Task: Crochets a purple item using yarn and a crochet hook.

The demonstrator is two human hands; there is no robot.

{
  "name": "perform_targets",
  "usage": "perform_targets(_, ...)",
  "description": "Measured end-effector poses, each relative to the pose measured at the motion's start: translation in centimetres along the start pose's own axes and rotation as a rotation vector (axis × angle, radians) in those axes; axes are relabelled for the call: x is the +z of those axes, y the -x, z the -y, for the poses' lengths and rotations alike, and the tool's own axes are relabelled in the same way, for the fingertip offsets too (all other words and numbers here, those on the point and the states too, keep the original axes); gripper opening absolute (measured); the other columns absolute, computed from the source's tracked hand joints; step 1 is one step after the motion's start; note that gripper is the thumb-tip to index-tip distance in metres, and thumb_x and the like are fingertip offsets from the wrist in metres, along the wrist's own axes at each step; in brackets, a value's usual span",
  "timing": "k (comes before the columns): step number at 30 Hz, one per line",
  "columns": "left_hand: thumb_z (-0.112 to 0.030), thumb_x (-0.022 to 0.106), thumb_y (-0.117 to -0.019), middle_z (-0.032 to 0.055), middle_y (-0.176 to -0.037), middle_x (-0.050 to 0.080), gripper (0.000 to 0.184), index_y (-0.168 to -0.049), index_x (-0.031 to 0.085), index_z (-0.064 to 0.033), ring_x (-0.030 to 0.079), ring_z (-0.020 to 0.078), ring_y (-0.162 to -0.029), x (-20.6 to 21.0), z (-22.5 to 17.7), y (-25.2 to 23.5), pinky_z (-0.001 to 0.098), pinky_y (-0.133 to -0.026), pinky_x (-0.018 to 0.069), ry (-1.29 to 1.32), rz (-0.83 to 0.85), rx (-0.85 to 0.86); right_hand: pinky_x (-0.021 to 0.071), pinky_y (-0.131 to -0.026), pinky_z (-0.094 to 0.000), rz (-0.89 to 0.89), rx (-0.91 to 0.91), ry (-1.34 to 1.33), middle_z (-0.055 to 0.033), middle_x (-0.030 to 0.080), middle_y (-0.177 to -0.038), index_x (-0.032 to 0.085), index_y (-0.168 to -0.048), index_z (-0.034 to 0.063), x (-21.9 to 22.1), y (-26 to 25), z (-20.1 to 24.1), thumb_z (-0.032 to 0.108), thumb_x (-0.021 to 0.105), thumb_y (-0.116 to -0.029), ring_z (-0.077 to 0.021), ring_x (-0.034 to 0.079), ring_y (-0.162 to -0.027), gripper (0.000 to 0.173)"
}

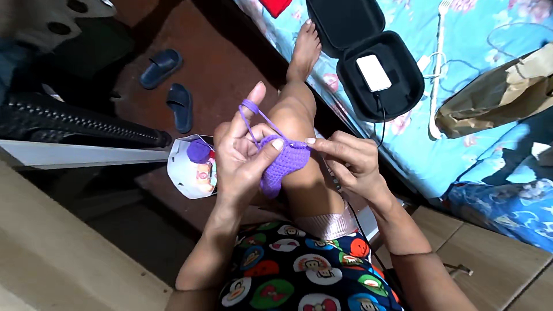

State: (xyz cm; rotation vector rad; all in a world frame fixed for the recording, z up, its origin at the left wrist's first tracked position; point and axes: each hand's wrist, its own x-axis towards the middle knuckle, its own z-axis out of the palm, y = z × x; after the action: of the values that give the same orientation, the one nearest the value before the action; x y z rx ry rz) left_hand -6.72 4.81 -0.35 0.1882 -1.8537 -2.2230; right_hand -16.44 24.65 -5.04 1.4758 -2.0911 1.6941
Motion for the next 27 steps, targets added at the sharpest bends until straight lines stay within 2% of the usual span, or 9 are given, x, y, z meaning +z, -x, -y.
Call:
perform_targets(3,0.008,0.064,-0.0892,-0.0047,-0.099,0.069,0.074,-0.156,0.035,-0.0041,0.066,0.0033,-0.078,1.0,0.3,0.6,0.0166,-0.069,0.0574,-0.157,-0.041,0.088,0.0504,-0.067,-0.0205,-0.004,0.134,-0.161,-0.0108,0.066,-0.085,0.074,-0.117,-0.0056,0.4,-0.5,0.8,-0.002,0.057,-0.0941,-0.0087,0.06,-0.076,0.029)
perform_targets(5,0.007,0.064,-0.089,-0.0077,-0.107,0.068,0.069,-0.152,0.038,-0.0013,0.066,-0.0004,-0.087,1.9,0.6,0.9,0.0151,-0.077,0.0573,-0.268,-0.063,0.161,0.0563,-0.092,-0.0235,-0.006,0.265,-0.388,-0.0152,0.073,-0.114,0.069,-0.123,-0.01,0.8,-1.0,1.7,-0.004,0.056,-0.0964,-0.0097,0.069,-0.103,0.03)
perform_targets(6,0.007,0.064,-0.0894,-0.0067,-0.109,0.067,0.066,-0.151,0.041,0.001,0.066,-0.0002,-0.09,2.1,0.8,1.0,0.0158,-0.08,0.0571,-0.294,-0.074,0.196,0.0555,-0.096,-0.0231,-0.028,0.35,-0.533,-0.0137,0.071,-0.122,0.066,-0.125,-0.011,1.0,-1.3,2.1,-0.006,0.056,-0.0967,-0.008,0.068,-0.108,0.031)
perform_targets(11,0.01,0.063,-0.0904,-0.0018,-0.11,0.069,0.059,-0.146,0.047,-0.0002,0.068,0.008,-0.095,1.9,0.9,0.9,0.0232,-0.085,0.0589,-0.076,-0.138,0.123,0.0539,-0.073,-0.0168,-0.107,0.548,-0.769,-0.0059,0.071,-0.111,0.066,-0.127,-0.0062,1.5,-1.5,2.4,-0.005,0.055,-0.0971,-0.0008,0.063,-0.084,0.032)
perform_targets(13,0.01,0.062,-0.0905,0.0003,-0.11,0.069,0.06,-0.147,0.045,0.0007,0.069,0.0096,-0.093,1.8,0.8,0.8,0.0246,-0.084,0.0589,-0.017,-0.154,0.086,0.0564,-0.089,-0.0205,-0.057,0.456,-0.589,-0.0108,0.071,-0.119,0.066,-0.126,-0.0091,1.2,-1.4,2.2,-0.007,0.054,-0.0977,-0.0055,0.067,-0.1,0.031)
perform_targets(15,0.009,0.061,-0.0915,0.0015,-0.108,0.07,0.059,-0.148,0.045,0.0016,0.069,0.0102,-0.092,1.6,0.7,0.7,0.0249,-0.082,0.0592,-0.015,-0.171,0.071,0.0567,-0.092,-0.0243,-0.014,0.322,-0.358,-0.0144,0.072,-0.116,0.069,-0.123,-0.0083,0.9,-1.1,1.4,-0.006,0.055,-0.096,-0.0105,0.069,-0.103,0.03)
perform_targets(18,0.007,0.06,-0.0936,0.0002,-0.104,0.07,0.055,-0.147,0.047,0.0,0.069,0.0089,-0.089,1.7,0.6,0.6,0.0244,-0.081,0.0592,-0.013,-0.205,0.043,0.0486,-0.064,-0.022,0.018,0.172,-0.128,-0.0086,0.064,-0.086,0.075,-0.12,-0.0006,0.6,-0.7,0.2,-0.002,0.055,-0.0918,-0.0091,0.058,-0.074,0.035)
perform_targets(20,0.007,0.059,-0.0942,0.0007,-0.102,0.07,0.054,-0.146,0.046,0.0001,0.07,0.0095,-0.087,1.7,0.5,0.6,0.0251,-0.081,0.0598,-0.009,-0.217,0.023,0.0407,-0.055,-0.0225,0.04,0.099,-0.03,-0.006,0.056,-0.075,0.076,-0.12,0.0035,0.3,-0.6,-0.3,0.002,0.055,-0.0916,-0.0092,0.051,-0.064,0.035)
perform_targets(27,0.008,0.059,-0.094,0.0027,-0.098,0.071,0.054,-0.146,0.046,-0.0012,0.07,0.01,-0.083,1.6,0.1,0.5,0.0249,-0.076,0.0601,-0.023,-0.234,-0.041,0.0392,-0.051,-0.0288,0.064,-0.042,0.221,-0.0069,0.055,-0.071,0.078,-0.12,0.0111,-0.2,-0.6,-0.6,0.007,0.057,-0.0935,-0.0157,0.051,-0.06,0.034)
